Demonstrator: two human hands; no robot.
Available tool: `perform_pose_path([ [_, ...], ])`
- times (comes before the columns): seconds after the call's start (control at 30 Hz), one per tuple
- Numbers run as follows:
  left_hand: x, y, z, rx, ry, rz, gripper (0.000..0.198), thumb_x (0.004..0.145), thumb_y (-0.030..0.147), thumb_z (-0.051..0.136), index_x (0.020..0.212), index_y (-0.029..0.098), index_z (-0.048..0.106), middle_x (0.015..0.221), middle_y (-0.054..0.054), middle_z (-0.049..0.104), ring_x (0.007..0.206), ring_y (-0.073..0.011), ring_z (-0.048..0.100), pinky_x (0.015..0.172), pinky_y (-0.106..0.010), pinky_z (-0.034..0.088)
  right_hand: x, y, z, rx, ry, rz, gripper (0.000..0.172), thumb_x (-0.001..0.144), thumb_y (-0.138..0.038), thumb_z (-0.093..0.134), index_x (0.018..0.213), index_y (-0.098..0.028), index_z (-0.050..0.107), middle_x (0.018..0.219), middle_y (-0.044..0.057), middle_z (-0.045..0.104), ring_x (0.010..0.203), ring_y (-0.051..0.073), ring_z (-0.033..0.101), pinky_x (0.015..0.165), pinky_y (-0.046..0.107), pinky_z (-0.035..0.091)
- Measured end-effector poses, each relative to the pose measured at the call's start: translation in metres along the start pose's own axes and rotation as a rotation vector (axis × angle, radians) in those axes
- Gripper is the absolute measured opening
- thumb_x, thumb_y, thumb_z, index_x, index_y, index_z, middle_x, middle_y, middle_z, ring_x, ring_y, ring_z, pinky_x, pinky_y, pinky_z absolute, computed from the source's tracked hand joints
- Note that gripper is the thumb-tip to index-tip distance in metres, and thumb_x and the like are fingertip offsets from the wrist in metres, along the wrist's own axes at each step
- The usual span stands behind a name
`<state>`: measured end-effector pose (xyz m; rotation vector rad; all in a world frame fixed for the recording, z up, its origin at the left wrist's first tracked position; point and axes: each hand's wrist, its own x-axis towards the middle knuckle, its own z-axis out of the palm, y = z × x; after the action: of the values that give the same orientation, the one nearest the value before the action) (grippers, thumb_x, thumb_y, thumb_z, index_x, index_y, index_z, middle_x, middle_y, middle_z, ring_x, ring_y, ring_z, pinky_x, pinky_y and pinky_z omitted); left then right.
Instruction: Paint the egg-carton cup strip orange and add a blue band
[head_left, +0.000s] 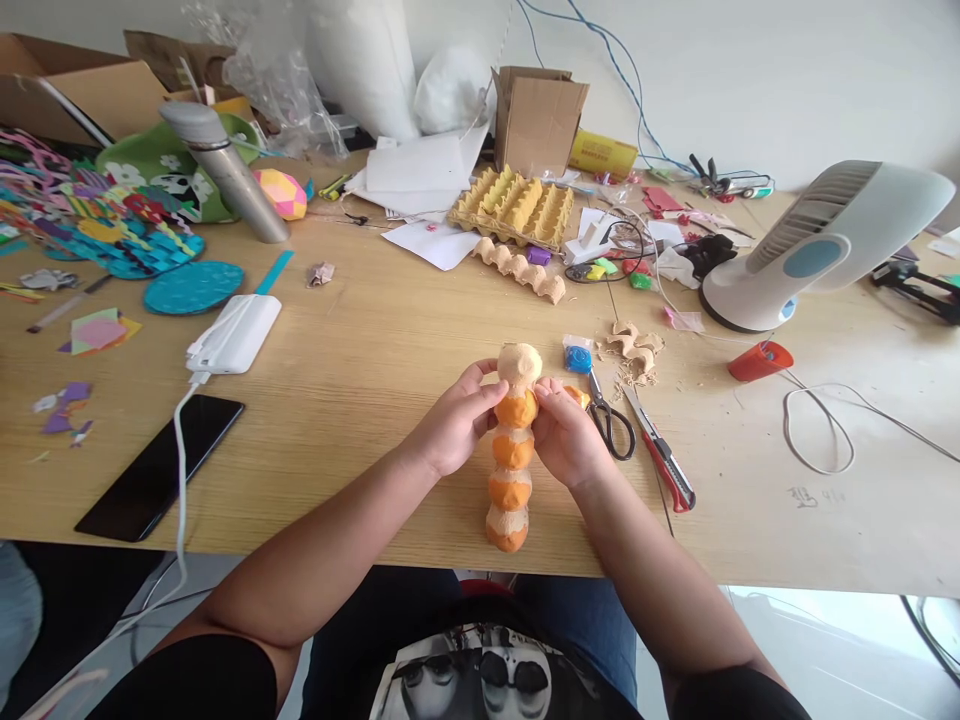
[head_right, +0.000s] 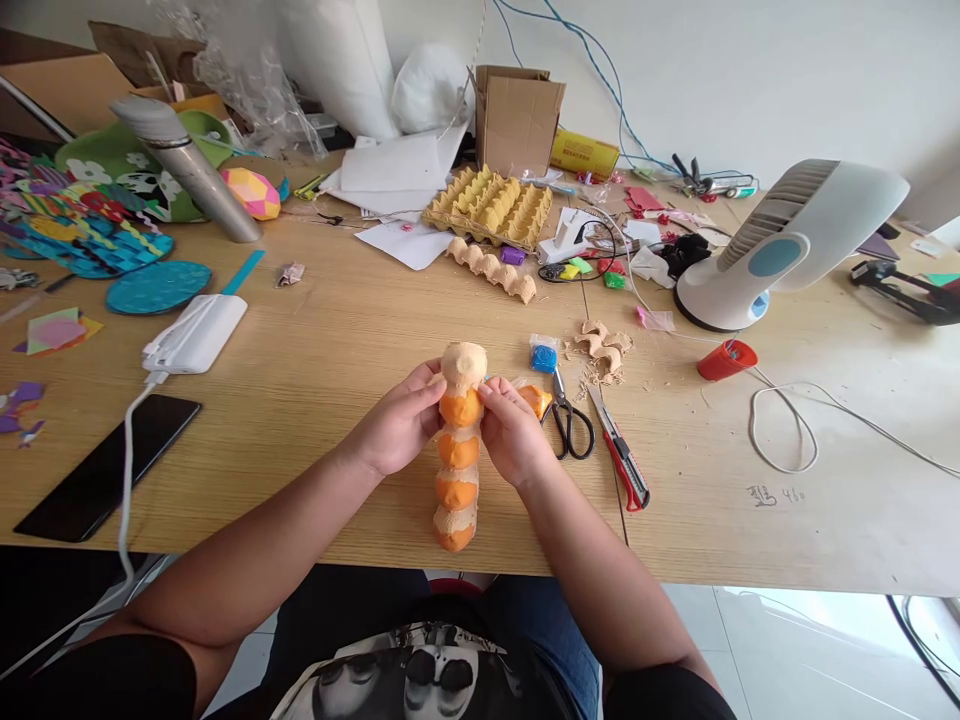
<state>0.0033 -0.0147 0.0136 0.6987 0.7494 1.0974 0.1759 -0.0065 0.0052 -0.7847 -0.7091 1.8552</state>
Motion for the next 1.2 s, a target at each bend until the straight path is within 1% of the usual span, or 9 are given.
perform_pose_path([
  [0.07,-0.001,0.001,0.0,-0.01,-0.063,-0.014,0.059,0.08,0.038,0.091,0.128,0.025,0.06,0.098,-0.002,0.075,0.087,-0.0185,0.069,0.077,-0.03,0.049,-0.001,-0.002,-0.001,0.019,0.006,0.023,0.041,0.082,-0.039,0.089,0.076,-0.025,0.05,0.073,-0.004,0.052,0.066,0.016,0.048,0.062,0.029,0.043],
  [0.13,-0.003,0.001,0.0,0.004,-0.127,-0.012,0.065,0.078,0.028,0.093,0.132,0.027,0.058,0.097,-0.001,0.076,0.087,-0.0178,0.069,0.081,-0.031,0.05,-0.002,-0.003,-0.001,0.033,0.004,0.035,0.041,0.081,-0.038,0.089,0.077,-0.026,0.05,0.074,-0.004,0.055,0.067,0.016,0.051,0.063,0.03,0.044],
  [0.23,-0.004,-0.002,-0.001,0.054,-0.173,0.028,0.067,0.078,0.02,0.093,0.136,0.027,0.059,0.107,-0.003,0.077,0.095,-0.0178,0.07,0.088,-0.032,0.052,-0.003,-0.005,0.0,0.048,0.003,0.046,0.042,0.079,-0.036,0.091,0.078,-0.026,0.051,0.076,-0.004,0.058,0.069,0.016,0.053,0.065,0.03,0.047],
  [0.37,-0.003,-0.009,-0.003,0.113,-0.182,0.084,0.054,0.083,0.024,0.092,0.13,0.024,0.067,0.119,-0.006,0.076,0.107,-0.0196,0.071,0.094,-0.031,0.054,-0.004,-0.007,0.001,0.081,0.003,0.072,0.046,0.076,-0.034,0.095,0.078,-0.026,0.05,0.075,-0.004,0.057,0.068,0.015,0.054,0.063,0.028,0.048],
  [0.5,-0.002,-0.01,-0.003,0.155,-0.206,0.088,0.05,0.086,0.026,0.09,0.132,0.024,0.069,0.126,-0.009,0.076,0.114,-0.0221,0.072,0.097,-0.032,0.055,-0.004,-0.009,-0.001,0.063,-0.012,0.104,0.049,0.077,-0.034,0.095,0.08,-0.026,0.047,0.075,-0.005,0.058,0.068,0.016,0.057,0.064,0.029,0.05],
  [0.7,-0.003,-0.006,0.0,0.194,-0.255,0.079,0.048,0.09,0.026,0.086,0.136,0.025,0.07,0.134,-0.011,0.075,0.124,-0.0259,0.071,0.105,-0.036,0.055,-0.004,-0.009,-0.003,0.014,-0.07,0.128,0.043,0.077,-0.039,0.095,0.088,-0.027,0.055,0.081,-0.002,0.066,0.075,0.02,0.065,0.07,0.033,0.054],
  [0.83,-0.002,-0.007,0.0,0.216,-0.273,0.08,0.044,0.091,0.025,0.085,0.133,0.025,0.072,0.136,-0.011,0.074,0.125,-0.0263,0.07,0.106,-0.037,0.055,-0.003,-0.01,-0.003,0.008,-0.072,0.144,0.042,0.073,-0.038,0.097,0.094,-0.026,0.063,0.085,-0.001,0.07,0.076,0.02,0.066,0.069,0.033,0.055],
  [1.03,-0.002,-0.007,0.003,0.241,-0.244,0.072,0.042,0.09,0.025,0.085,0.129,0.022,0.071,0.134,-0.011,0.075,0.125,-0.0274,0.069,0.105,-0.037,0.054,-0.002,-0.009,-0.002,-0.001,-0.053,0.151,0.043,0.07,-0.033,0.098,0.097,-0.027,0.065,0.087,0.0,0.072,0.083,0.021,0.068,0.071,0.033,0.055],
  [1.2,-0.002,-0.008,0.002,0.231,-0.235,0.064,0.041,0.089,0.026,0.086,0.128,0.022,0.072,0.134,-0.011,0.075,0.124,-0.0273,0.069,0.106,-0.038,0.053,-0.001,-0.008,-0.002,-0.019,-0.072,0.153,0.046,0.071,-0.037,0.098,0.1,-0.026,0.064,0.084,0.0,0.07,0.084,0.023,0.069,0.072,0.035,0.054],
])
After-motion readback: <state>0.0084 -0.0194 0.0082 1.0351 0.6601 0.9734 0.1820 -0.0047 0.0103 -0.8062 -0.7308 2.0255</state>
